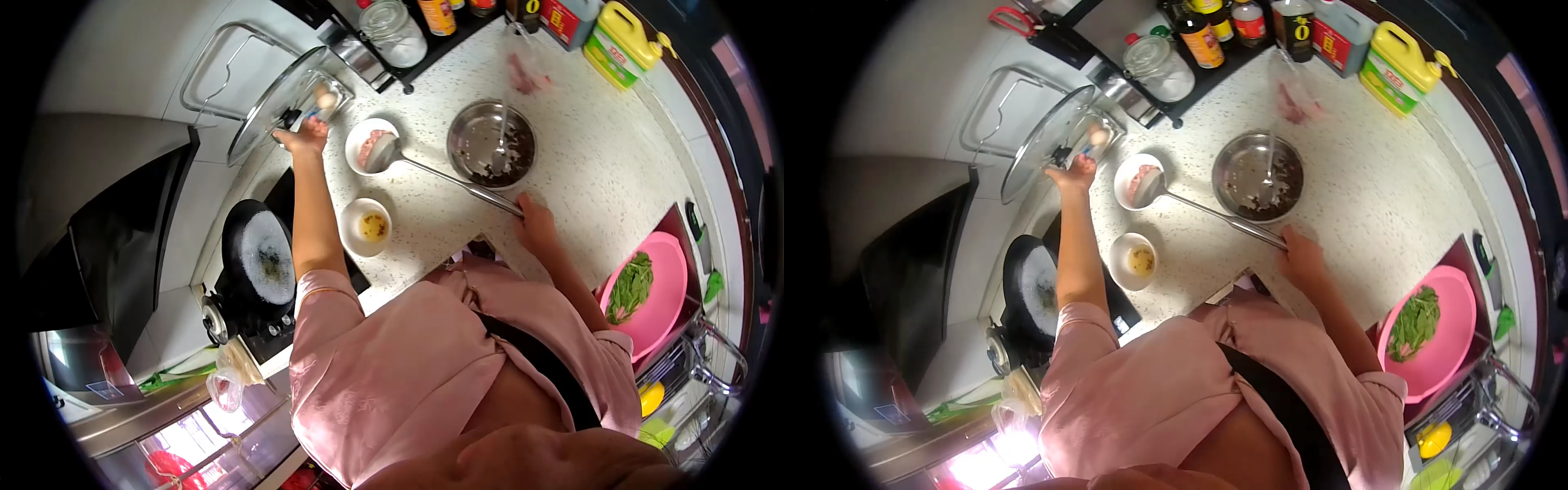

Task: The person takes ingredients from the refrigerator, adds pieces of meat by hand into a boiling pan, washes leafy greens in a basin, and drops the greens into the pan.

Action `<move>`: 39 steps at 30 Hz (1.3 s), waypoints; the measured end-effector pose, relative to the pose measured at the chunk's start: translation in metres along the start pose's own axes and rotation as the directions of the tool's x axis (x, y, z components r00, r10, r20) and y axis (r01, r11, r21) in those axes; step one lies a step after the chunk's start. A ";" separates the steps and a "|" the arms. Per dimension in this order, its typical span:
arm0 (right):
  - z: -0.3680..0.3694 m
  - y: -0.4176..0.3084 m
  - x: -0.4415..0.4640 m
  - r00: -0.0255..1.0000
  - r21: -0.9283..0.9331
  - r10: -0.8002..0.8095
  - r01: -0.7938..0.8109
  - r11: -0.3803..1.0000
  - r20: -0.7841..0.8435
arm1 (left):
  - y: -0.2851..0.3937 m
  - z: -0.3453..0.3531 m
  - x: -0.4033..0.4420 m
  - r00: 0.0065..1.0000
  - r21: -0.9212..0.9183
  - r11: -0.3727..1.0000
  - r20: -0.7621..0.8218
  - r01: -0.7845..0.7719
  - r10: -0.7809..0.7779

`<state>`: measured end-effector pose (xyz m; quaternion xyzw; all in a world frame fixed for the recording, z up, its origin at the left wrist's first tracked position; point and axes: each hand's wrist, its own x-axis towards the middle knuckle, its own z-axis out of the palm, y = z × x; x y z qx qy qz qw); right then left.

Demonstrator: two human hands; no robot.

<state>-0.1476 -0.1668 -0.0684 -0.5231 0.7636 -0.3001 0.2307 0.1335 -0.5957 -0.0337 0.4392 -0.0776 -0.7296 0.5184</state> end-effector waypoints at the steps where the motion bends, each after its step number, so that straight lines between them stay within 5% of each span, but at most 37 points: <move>1: -0.002 0.001 -0.002 1.000 -0.005 0.006 -0.006 1.000 -0.006 | -0.005 0.003 -0.013 0.995 0.053 0.998 -0.092 -0.020 0.024; 5: -0.003 -0.001 -0.009 0.993 -0.086 0.016 -0.006 0.996 0.114 | -0.021 -0.024 -0.020 0.997 0.564 0.824 -0.001 -0.063 0.077; 7: 0.003 -0.005 -0.011 0.985 -0.101 0.003 0.014 0.995 0.171 | -0.025 -0.028 -0.039 0.986 0.668 0.740 -0.058 -0.079 0.157; 10: 0.009 0.004 -0.015 0.976 -0.136 -0.021 0.051 0.989 0.215 | -0.027 -0.034 -0.057 0.955 0.894 0.437 -0.042 -0.096 0.295; 13: 0.007 0.009 -0.026 0.981 -0.035 -0.010 0.017 0.999 0.194 | -0.036 -0.054 -0.059 0.984 0.967 0.255 -0.050 0.004 0.173; 16: -0.005 0.017 -0.039 0.992 0.027 0.001 -0.004 1.000 0.123 | -0.051 -0.064 -0.060 0.986 0.920 0.382 -0.029 0.091 -0.164; 19: -0.027 0.029 -0.051 0.990 -0.074 0.013 -0.002 0.997 0.141 | -0.067 -0.048 -0.081 0.950 0.905 0.412 0.032 0.105 -0.312; 28: -0.035 0.027 -0.049 0.900 -0.288 -0.387 0.432 0.855 0.199 | -0.061 -0.052 -0.060 0.911 0.900 0.418 0.065 0.123 -0.408; 39: -0.010 0.038 0.001 0.825 -0.346 -0.483 0.563 0.751 0.293 | -0.068 -0.062 -0.049 0.915 0.776 0.609 0.113 0.163 -0.388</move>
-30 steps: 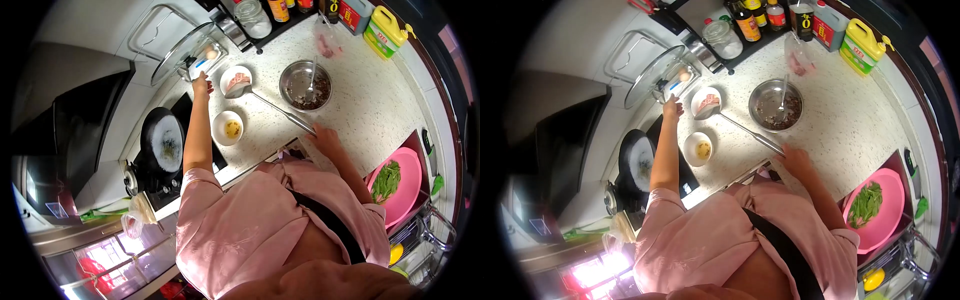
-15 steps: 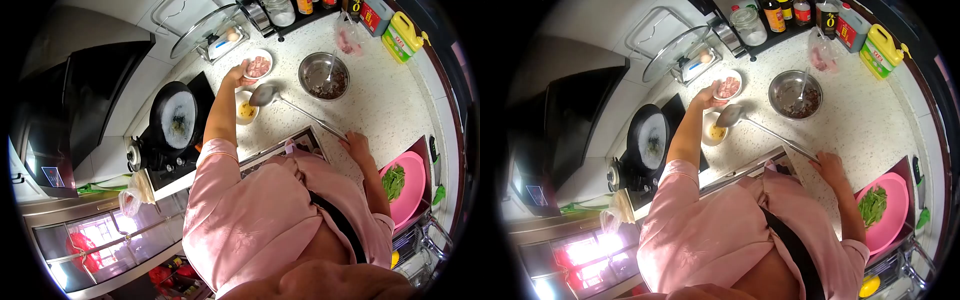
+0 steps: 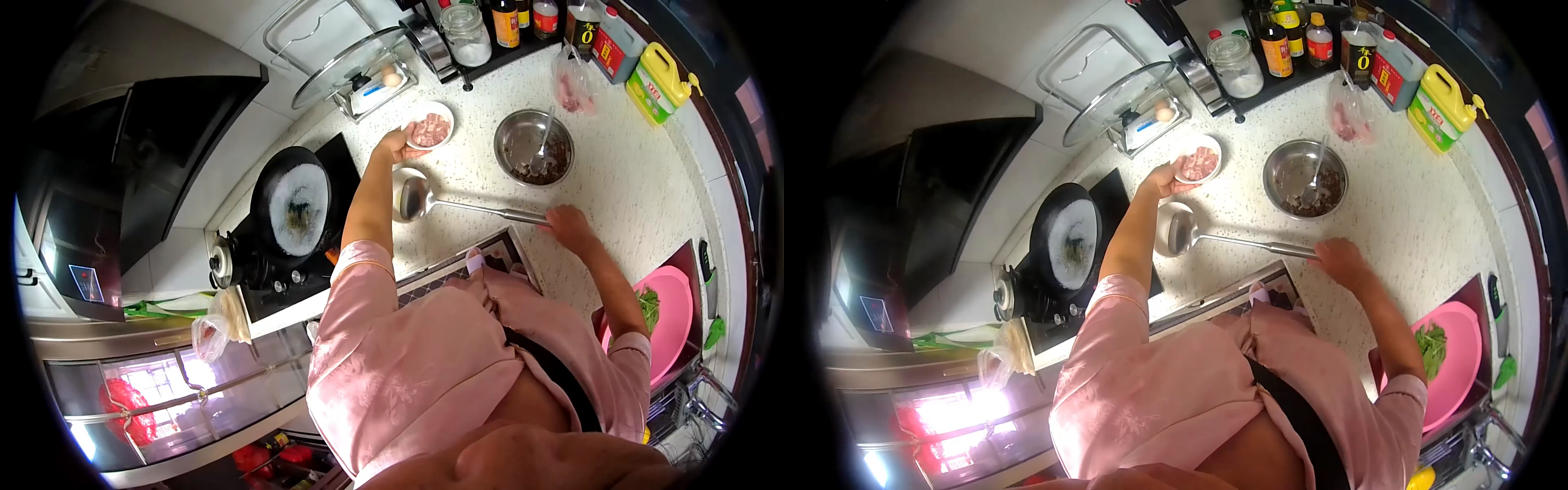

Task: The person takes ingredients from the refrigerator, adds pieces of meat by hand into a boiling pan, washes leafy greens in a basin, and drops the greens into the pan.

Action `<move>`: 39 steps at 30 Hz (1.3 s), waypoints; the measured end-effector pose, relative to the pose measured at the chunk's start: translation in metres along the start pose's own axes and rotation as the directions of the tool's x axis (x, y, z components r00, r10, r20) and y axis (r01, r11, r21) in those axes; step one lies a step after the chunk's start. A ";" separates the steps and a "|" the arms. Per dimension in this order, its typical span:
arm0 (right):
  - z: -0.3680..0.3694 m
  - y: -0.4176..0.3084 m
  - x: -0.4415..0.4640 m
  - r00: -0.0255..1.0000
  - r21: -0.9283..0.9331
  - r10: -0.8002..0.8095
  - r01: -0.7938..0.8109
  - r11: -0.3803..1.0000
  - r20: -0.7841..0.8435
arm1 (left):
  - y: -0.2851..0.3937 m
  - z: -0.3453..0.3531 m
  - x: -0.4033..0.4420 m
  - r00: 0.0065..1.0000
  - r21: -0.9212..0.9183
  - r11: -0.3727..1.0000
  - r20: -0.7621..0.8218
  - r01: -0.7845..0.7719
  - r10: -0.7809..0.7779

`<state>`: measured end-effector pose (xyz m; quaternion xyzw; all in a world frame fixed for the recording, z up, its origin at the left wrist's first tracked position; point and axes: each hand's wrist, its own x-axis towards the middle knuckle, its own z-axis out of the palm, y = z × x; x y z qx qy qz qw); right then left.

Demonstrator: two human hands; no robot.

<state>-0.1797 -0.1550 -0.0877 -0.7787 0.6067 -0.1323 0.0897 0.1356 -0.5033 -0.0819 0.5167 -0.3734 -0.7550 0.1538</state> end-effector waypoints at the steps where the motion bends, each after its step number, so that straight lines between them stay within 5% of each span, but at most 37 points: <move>1: 0.004 0.002 0.001 1.000 0.000 -0.012 0.012 1.000 -0.003 | 0.002 0.000 0.000 1.000 -0.011 1.000 -0.002 0.027 -0.027; 14: 0.013 -0.005 0.010 0.936 0.016 -0.081 0.092 0.996 -0.343 | 0.041 0.041 -0.079 0.988 0.104 0.983 0.029 -0.155 0.152; 17: 0.005 -0.005 0.005 0.938 0.118 -0.021 0.066 0.991 -0.347 | 0.043 0.069 -0.112 0.978 0.072 0.978 0.087 -0.195 0.189; 20: -0.014 0.005 0.002 0.871 0.278 0.218 -0.099 0.956 -0.440 | 0.034 0.104 -0.143 0.978 0.019 0.984 0.117 -0.175 0.171; 24: -0.078 0.028 -0.041 0.496 0.322 0.413 -0.262 0.910 -0.764 | 0.001 0.159 -0.169 0.975 -0.010 0.992 0.184 -0.123 0.123; 25: -0.081 0.036 -0.062 0.343 0.535 0.591 -0.250 0.807 -0.730 | -0.002 0.190 -0.183 0.891 -0.006 0.983 0.423 -0.181 0.167; 27: -0.088 0.040 -0.114 0.078 0.889 0.887 0.079 0.450 -0.456 | -0.021 0.206 -0.185 0.923 -0.100 0.988 0.356 -0.118 0.146; 28: -0.079 0.045 -0.150 0.001 0.891 0.891 0.034 0.453 -0.453 | -0.031 0.208 -0.184 0.972 -0.132 0.982 0.175 -0.136 0.159; 30: -0.048 0.054 -0.208 -0.320 0.929 0.886 0.047 0.368 -0.334 | -0.047 0.218 -0.183 0.977 -0.181 0.974 0.144 -0.132 0.159; 31: -0.043 0.052 -0.239 -0.408 0.843 0.742 -0.335 0.421 -0.532 | -0.055 0.222 -0.182 0.984 -0.205 0.972 0.113 -0.115 0.141; 32: -0.030 0.049 -0.279 -0.413 0.809 0.726 -0.479 0.340 -0.549 | -0.064 0.225 -0.180 0.973 -0.197 0.973 0.167 -0.123 0.157; 34: -0.048 0.037 -0.345 -0.212 0.447 0.578 -0.843 0.299 -0.788 | -0.074 0.246 -0.184 0.929 -0.249 0.966 0.337 -0.068 0.152; 35: -0.057 0.032 -0.372 -0.208 0.405 0.636 -0.897 0.179 -0.743 | -0.080 0.256 -0.185 0.971 -0.249 0.965 0.197 -0.087 0.138; 36: -0.063 0.030 -0.397 -0.217 0.354 0.692 -0.933 0.060 -0.689 | -0.084 0.263 -0.188 0.968 -0.234 0.970 0.218 -0.070 0.123; 37: -0.064 0.030 -0.423 -0.099 0.144 0.614 -0.989 0.025 -0.783 | -0.087 0.272 -0.189 0.968 -0.225 0.972 0.223 -0.063 0.115; 39: -0.069 0.027 -0.469 -0.082 0.077 0.368 -0.997 -0.028 -0.926 | -0.092 0.296 -0.194 0.936 -0.225 0.974 0.340 -0.016 0.094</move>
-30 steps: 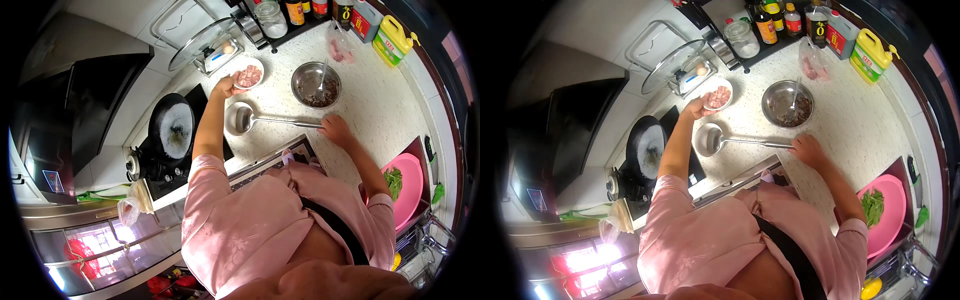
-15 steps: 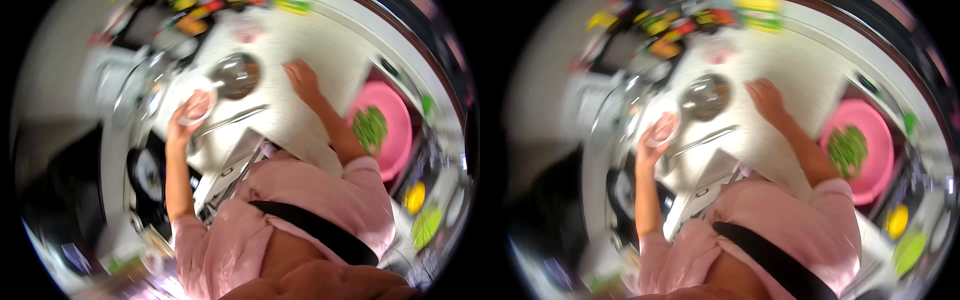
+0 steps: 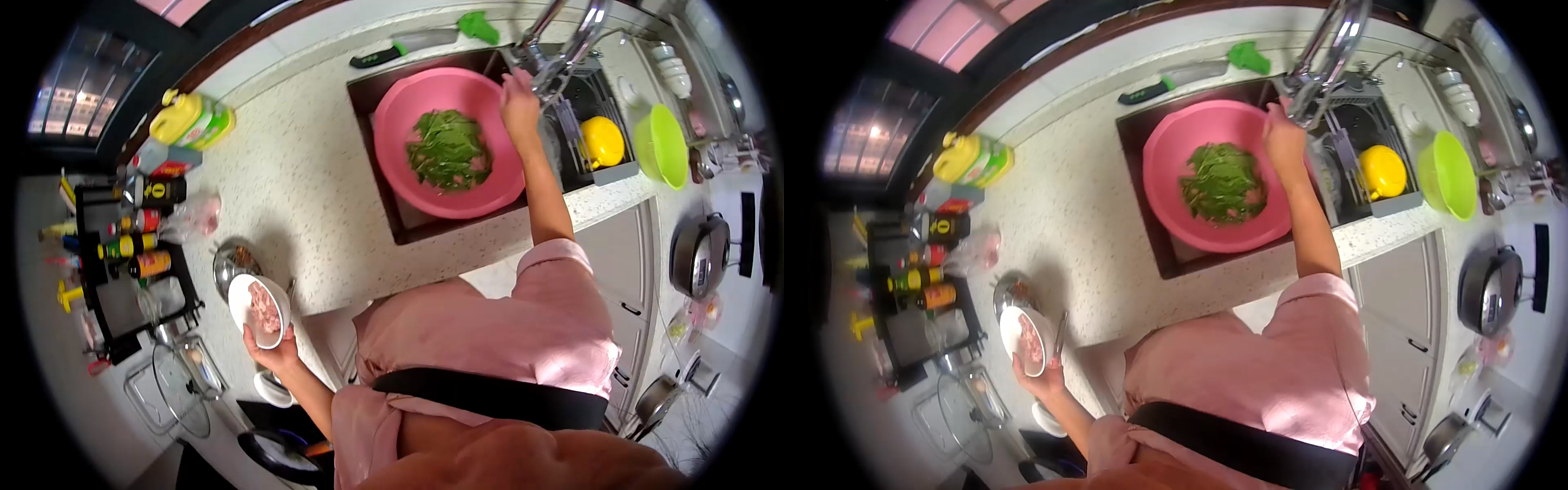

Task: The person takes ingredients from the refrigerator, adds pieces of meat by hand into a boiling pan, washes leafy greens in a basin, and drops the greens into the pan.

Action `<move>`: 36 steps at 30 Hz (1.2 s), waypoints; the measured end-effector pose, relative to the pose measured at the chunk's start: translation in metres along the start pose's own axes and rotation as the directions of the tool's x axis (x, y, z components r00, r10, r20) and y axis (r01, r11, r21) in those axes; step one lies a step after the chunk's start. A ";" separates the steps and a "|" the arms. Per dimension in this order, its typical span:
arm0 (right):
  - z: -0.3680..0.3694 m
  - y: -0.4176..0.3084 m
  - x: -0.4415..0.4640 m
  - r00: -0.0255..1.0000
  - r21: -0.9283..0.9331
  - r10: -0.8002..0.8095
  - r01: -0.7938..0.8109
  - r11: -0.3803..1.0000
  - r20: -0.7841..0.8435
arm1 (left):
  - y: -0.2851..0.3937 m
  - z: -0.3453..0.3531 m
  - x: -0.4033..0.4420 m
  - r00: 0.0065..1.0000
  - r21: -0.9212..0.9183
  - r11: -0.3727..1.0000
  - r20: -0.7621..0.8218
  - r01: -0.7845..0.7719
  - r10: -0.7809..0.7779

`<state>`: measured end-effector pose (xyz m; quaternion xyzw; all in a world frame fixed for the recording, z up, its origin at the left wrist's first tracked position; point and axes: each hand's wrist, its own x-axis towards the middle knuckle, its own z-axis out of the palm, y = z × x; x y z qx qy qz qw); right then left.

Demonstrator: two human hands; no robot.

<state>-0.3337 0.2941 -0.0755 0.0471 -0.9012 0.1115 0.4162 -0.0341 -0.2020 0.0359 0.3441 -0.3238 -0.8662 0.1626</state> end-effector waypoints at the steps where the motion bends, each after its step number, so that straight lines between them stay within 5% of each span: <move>1: -0.015 0.010 0.014 0.997 -0.021 0.011 -0.013 1.000 -0.082 | -0.005 0.015 0.000 0.996 0.030 0.999 -0.079 -0.030 0.032; 3: -0.036 0.030 0.043 0.981 0.166 0.182 -0.168 0.972 -0.072 | -0.007 0.013 0.007 0.999 0.040 0.999 0.049 0.004 -0.006; 4: -0.029 0.056 0.044 0.991 0.072 0.060 -0.052 0.996 -0.118 | -0.008 0.013 0.008 0.999 0.050 0.999 0.049 0.007 -0.010; 6: -0.010 0.107 0.049 0.994 -0.370 -0.082 0.102 0.923 0.069 | -0.008 0.018 0.014 0.997 0.096 0.995 0.079 0.016 -0.023; 8: -0.028 0.107 0.055 0.974 -0.471 -0.058 0.159 0.867 0.221 | -0.010 0.026 0.016 0.998 0.102 0.995 0.051 0.021 -0.026; 9: -0.032 0.110 0.053 0.934 -0.526 0.101 0.103 0.844 0.344 | -0.012 0.029 0.018 0.999 0.095 0.995 0.024 0.024 -0.027; 10: -0.035 0.111 0.051 0.857 -0.584 0.260 0.058 0.810 0.446 | -0.008 0.018 0.024 0.983 0.098 0.994 0.167 0.054 -0.070; 13: -0.041 0.090 0.048 0.768 -0.561 0.312 0.075 0.824 0.560 | -0.010 0.016 0.027 0.982 0.120 0.990 0.165 0.071 -0.090; 14: -0.033 0.092 0.031 0.829 -0.528 0.224 0.099 0.843 0.513 | -0.012 0.018 0.026 0.982 0.122 0.989 0.159 0.078 -0.097; 15: -0.031 0.083 0.027 0.752 -0.011 0.328 -0.393 0.919 0.572 | -0.015 0.025 0.026 0.994 0.115 0.992 0.083 0.059 -0.069; 16: -0.032 0.065 0.010 0.809 0.256 0.344 -0.502 0.826 0.476 | -0.017 0.029 0.027 0.999 0.104 0.994 0.006 0.037 -0.038; 17: -0.045 0.042 0.009 0.551 0.388 0.391 -0.819 0.424 0.737 | -0.018 0.029 0.027 0.999 0.095 0.995 -0.001 0.038 -0.038; 18: -0.060 0.026 0.010 0.269 0.295 0.239 -0.952 -0.083 0.933 | -0.017 0.029 0.026 0.999 0.078 0.996 -0.002 0.041 -0.041; 21: -0.097 0.010 0.012 0.238 0.240 0.031 -0.969 -0.062 0.971 | -0.014 0.025 0.027 0.999 0.061 0.998 0.005 0.032 -0.032; 23: -0.074 0.060 0.009 0.309 0.348 0.288 -0.933 -0.093 0.906 | -0.014 0.019 0.029 1.000 0.058 0.998 0.006 0.021 -0.021; 24: -0.078 0.059 0.031 0.417 0.504 0.393 -0.851 -0.147 0.820 | -0.015 0.014 0.031 1.000 0.061 0.998 0.001 0.027 -0.027; 25: -0.029 0.140 0.012 0.519 0.604 0.411 -0.791 -0.103 0.750 | -0.014 0.007 0.033 1.000 0.064 0.998 -0.009 0.030 -0.029; 27: -0.033 0.123 0.048 0.334 0.621 0.668 -0.744 -0.246 0.666 | -0.016 0.000 0.030 0.989 -0.004 0.996 0.124 0.084 -0.083; 28: -0.027 0.132 0.043 0.348 0.600 0.619 -0.757 -0.257 0.704 | -0.017 0.004 0.028 0.989 -0.034 0.996 0.123 0.086 -0.082; 31: 0.011 0.139 0.017 0.372 0.517 0.561 -0.848 -0.120 0.740 | -0.024 0.005 0.020 0.994 -0.057 0.997 0.100 0.049 -0.044; 32: 0.027 0.136 0.003 0.399 0.472 0.564 -0.881 0.019 0.723 | -0.029 -0.009 0.023 1.000 -0.062 0.998 -0.017 0.021 -0.022; 34: 0.055 0.118 -0.027 0.525 0.322 0.513 -0.841 0.435 0.679 | -0.035 -0.012 0.019 1.000 -0.027 0.999 0.009 -0.028 0.028; 36: 0.073 0.078 -0.050 0.681 0.298 0.222 -0.558 0.775 0.698 | -0.036 0.004 0.005 0.997 0.032 0.997 0.009 -0.076 0.076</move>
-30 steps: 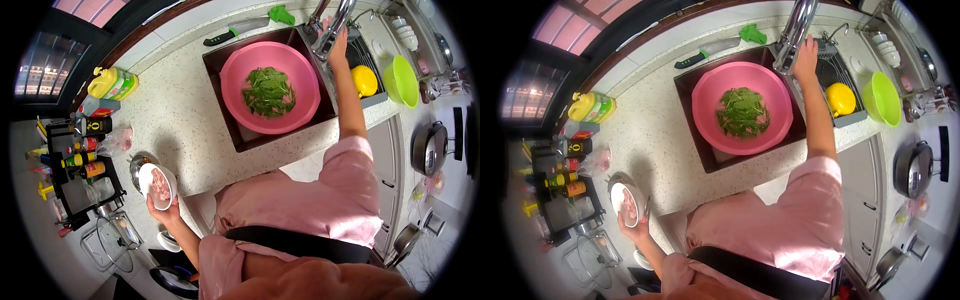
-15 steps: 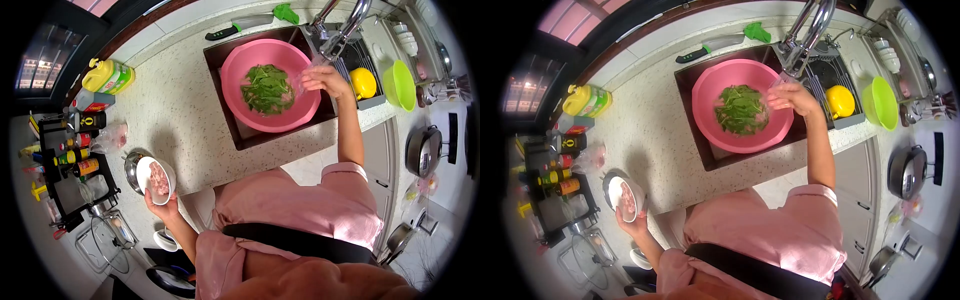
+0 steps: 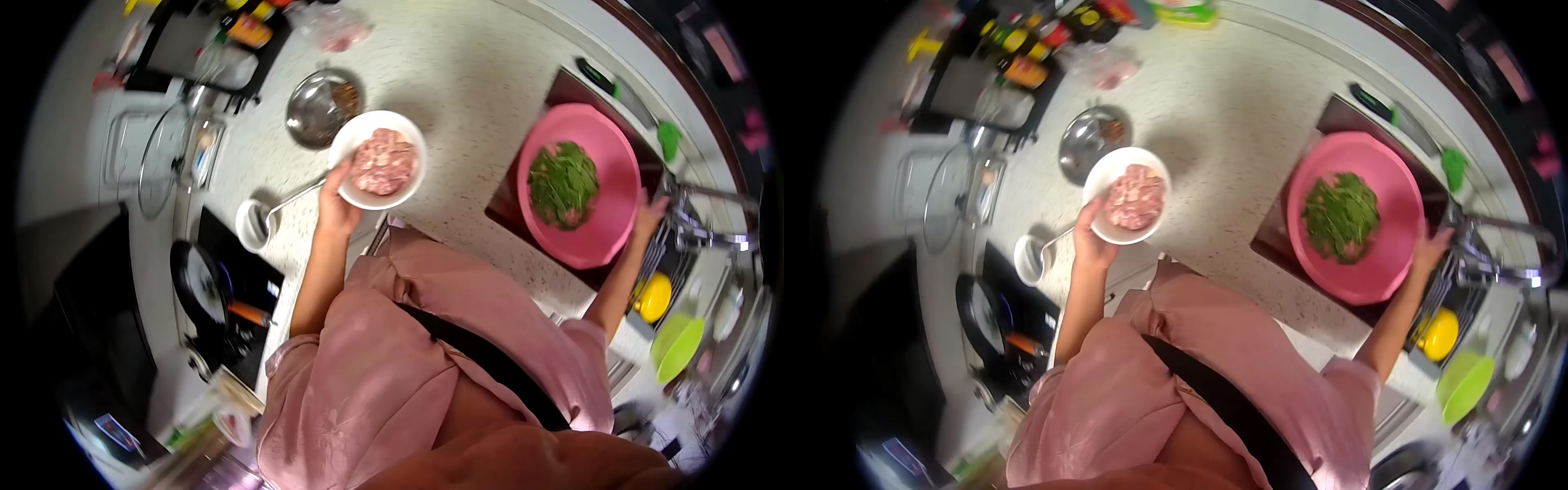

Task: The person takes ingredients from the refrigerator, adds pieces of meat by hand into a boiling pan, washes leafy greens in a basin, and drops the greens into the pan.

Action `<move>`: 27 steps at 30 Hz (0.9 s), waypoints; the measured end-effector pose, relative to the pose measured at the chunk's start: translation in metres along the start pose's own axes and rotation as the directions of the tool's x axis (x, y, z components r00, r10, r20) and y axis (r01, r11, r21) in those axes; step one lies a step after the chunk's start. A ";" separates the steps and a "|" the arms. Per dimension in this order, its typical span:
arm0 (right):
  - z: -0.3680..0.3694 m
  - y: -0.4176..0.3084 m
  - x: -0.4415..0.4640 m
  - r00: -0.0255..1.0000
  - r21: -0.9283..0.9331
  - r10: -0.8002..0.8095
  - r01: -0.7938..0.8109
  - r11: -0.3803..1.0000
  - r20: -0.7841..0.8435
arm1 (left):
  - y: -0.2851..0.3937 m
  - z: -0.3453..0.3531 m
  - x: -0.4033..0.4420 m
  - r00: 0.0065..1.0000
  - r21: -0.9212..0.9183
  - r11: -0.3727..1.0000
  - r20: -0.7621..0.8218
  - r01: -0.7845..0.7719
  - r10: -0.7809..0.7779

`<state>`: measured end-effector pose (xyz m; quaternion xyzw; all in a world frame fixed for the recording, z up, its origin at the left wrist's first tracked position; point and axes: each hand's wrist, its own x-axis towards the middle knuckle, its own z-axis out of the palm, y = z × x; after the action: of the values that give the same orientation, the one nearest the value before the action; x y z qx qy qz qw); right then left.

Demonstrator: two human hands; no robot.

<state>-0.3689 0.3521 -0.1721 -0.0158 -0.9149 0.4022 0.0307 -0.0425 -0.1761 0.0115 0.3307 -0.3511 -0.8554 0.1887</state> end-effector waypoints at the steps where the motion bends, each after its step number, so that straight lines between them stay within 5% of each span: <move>1: 0.026 -0.011 -0.006 0.976 -0.084 -0.180 0.190 0.978 0.122 | 0.000 -0.002 -0.004 0.999 -0.020 1.000 -0.050 0.005 -0.006; 3: 0.064 -0.128 -0.053 0.811 -0.316 -0.383 0.540 0.780 0.442 | 0.008 0.000 -0.016 0.997 0.033 0.999 -0.073 0.008 -0.005; 5: 0.089 -0.237 -0.089 0.617 -0.326 -0.488 0.765 0.556 0.617 | 0.014 -0.008 -0.027 0.996 0.088 0.993 -0.039 -0.081 0.084; 7: 0.127 -0.291 -0.097 0.620 0.088 -0.607 0.660 0.746 0.498 | 0.021 -0.012 -0.042 0.981 0.126 0.979 -0.085 -0.163 0.174; 9: 0.122 -0.397 -0.142 0.554 0.493 -0.656 0.436 0.753 0.512 | 0.027 -0.017 -0.059 0.962 0.128 0.967 -0.136 -0.220 0.237; 12: 0.134 -0.489 -0.228 0.012 0.778 -0.893 0.487 0.398 0.449 | 0.047 -0.050 -0.094 0.919 0.124 0.944 -0.220 -0.305 0.326; 13: 0.138 -0.507 -0.246 -0.202 0.847 -0.920 0.492 0.203 0.337 | 0.051 -0.055 -0.105 0.902 0.135 0.939 -0.266 -0.316 0.341; 14: 0.145 -0.521 -0.273 -0.251 0.866 -0.916 0.472 0.166 0.313 | 0.058 -0.065 -0.123 0.888 0.128 0.927 -0.269 -0.352 0.374; 16: 0.158 -0.542 -0.330 -0.471 0.782 -0.848 0.612 -0.115 0.244 | 0.066 -0.092 -0.157 0.824 0.211 0.882 -0.317 -0.421 0.469; 21: 0.184 -0.587 -0.464 -0.727 0.819 -0.673 0.463 -0.338 0.133 | 0.089 -0.164 -0.262 0.675 0.291 0.825 -0.476 -0.484 0.563; 24: 0.199 -0.614 -0.536 -0.785 0.974 -0.606 0.214 -0.075 0.126 | 0.091 -0.216 -0.312 0.559 0.287 0.777 -0.561 -0.560 0.610; 25: 0.202 -0.626 -0.554 -0.797 0.975 -0.593 0.206 -0.085 0.117 | 0.091 -0.233 -0.324 0.529 0.263 0.767 -0.594 -0.585 0.607; 27: 0.209 -0.647 -0.588 -0.816 0.923 -0.498 0.109 0.368 0.295 | 0.091 -0.264 -0.346 0.513 0.160 0.758 -0.647 -0.632 0.565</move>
<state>0.2005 -0.2708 0.1380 0.8143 -0.2358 0.2209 -0.4822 0.3957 -0.1716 0.0861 0.4593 -0.3111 -0.5779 0.5986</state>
